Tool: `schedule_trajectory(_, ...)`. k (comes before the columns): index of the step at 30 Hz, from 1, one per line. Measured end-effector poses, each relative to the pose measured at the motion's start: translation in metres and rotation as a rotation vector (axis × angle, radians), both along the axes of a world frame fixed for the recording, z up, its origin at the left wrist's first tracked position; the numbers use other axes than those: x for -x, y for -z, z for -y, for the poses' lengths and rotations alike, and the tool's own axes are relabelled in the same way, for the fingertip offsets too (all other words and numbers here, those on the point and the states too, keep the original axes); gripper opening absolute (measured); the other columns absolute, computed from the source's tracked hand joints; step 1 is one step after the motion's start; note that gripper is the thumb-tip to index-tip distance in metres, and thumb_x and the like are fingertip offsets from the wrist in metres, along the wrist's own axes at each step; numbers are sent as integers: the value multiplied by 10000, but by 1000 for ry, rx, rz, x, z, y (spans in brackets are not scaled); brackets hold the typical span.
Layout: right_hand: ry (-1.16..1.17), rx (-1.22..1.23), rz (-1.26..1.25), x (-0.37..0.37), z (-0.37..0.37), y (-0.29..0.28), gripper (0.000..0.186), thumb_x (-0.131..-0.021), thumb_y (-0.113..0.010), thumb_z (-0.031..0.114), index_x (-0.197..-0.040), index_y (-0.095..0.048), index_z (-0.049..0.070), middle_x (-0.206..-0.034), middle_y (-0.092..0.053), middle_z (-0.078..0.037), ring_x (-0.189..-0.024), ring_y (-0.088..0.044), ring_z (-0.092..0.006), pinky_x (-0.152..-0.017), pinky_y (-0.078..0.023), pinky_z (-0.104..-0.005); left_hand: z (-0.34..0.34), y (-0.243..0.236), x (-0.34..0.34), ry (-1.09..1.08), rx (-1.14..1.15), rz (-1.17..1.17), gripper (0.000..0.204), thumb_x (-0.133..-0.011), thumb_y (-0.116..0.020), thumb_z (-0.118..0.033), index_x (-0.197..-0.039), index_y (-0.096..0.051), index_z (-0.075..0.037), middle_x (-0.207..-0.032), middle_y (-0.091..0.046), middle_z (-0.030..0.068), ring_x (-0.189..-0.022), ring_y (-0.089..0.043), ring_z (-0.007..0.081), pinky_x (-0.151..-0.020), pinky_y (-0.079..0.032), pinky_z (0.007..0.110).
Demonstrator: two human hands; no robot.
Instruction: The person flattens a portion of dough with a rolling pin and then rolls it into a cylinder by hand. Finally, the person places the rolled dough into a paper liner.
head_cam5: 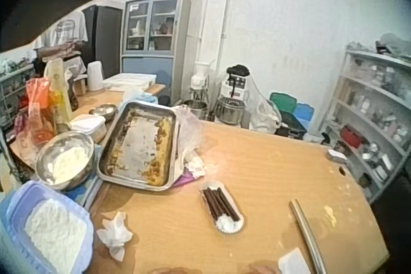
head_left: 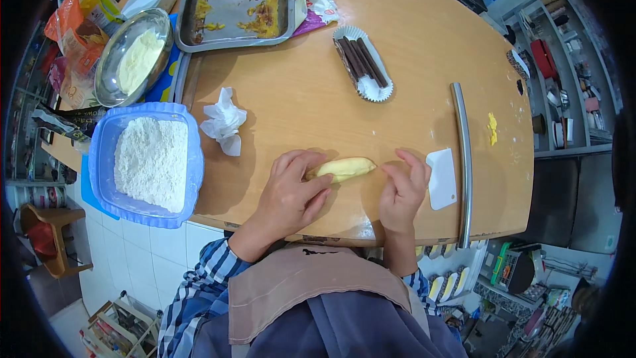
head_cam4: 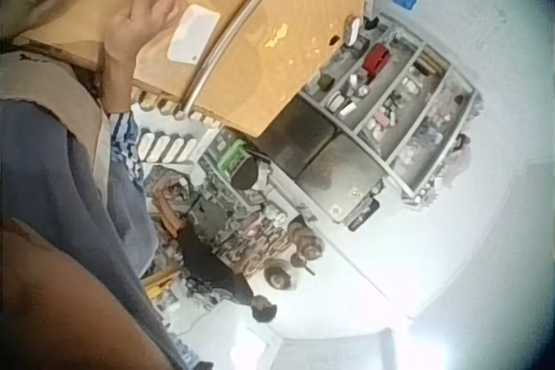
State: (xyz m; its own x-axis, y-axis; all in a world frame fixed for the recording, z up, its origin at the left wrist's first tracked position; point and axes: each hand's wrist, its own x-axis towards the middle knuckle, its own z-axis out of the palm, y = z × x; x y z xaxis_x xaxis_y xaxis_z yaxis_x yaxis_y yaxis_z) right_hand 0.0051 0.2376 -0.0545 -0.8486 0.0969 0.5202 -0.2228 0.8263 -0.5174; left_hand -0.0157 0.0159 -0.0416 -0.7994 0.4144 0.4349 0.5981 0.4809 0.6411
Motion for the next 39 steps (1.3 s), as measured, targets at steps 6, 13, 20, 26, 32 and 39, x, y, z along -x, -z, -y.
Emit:
schedule_trajectory(6, -20, 4, 34, 0, 2, -1, 320, -634, -549, -89, -867, -708, 62, -1120, -618, -126, -1039, -510, -329, -913, -371, -428, 1, 0, -1, -7, 1, 13, 265, -726, -753, -83, -985, -718, -47, -1172, -596, 187, -1082, -543, 378, -919, -458, 450)
schedule_trajectory(13, -110, -57, 34, 0, 4, -2, 317, -650, -558, -90, -882, -710, 62, -1133, -608, -127, -1042, -512, -324, -923, -373, -432, 2, 1, -1, -3, -13, 2, 243, -731, -743, -72, -970, -721, -41, -1169, -598, 188, -1070, -546, 376, -909, -461, 447)
schedule_trajectory(20, -90, -13, 29, 1, 6, -1, 305, -674, -554, -96, -895, -708, 47, -1115, -604, -129, -1035, -513, -319, -914, -383, -418, 4, 1, -2, -36, -90, 0, 219, -722, -739, -47, -941, -725, -43, -1147, -610, 182, -1060, -552, 363, -877, -470, 428)
schedule_trajectory(26, -25, 16, 66, -1, 3, 5, 306, -680, -556, -93, -900, -711, 52, -1128, -613, -130, -1036, -514, -317, -925, -371, -419, 3, 4, -4, -112, -127, 7, 179, -722, -738, -27, -900, -717, -28, -1118, -623, 164, -1054, -559, 348, -863, -477, 410)
schedule_trajectory(32, -52, 11, 59, -2, 5, 3, 306, -678, -563, -89, -899, -714, 60, -1146, -613, -121, -1026, -518, -309, -929, -366, -417, 3, 5, -3, -186, -137, -12, 154, -723, -735, -29, -872, -698, -15, -1092, -629, 160, -1029, -564, 355, -864, -466, 431)
schedule_trajectory(39, -13, 78, 13, 0, 6, 3, 315, -674, -563, -88, -906, -718, 59, -1130, -613, -110, -1025, -523, -309, -938, -361, -407, 3, 5, -4, -181, -132, 16, 156, -726, -732, -12, -880, -702, -11, -1121, -620, 158, -1069, -553, 345, -873, -476, 407)
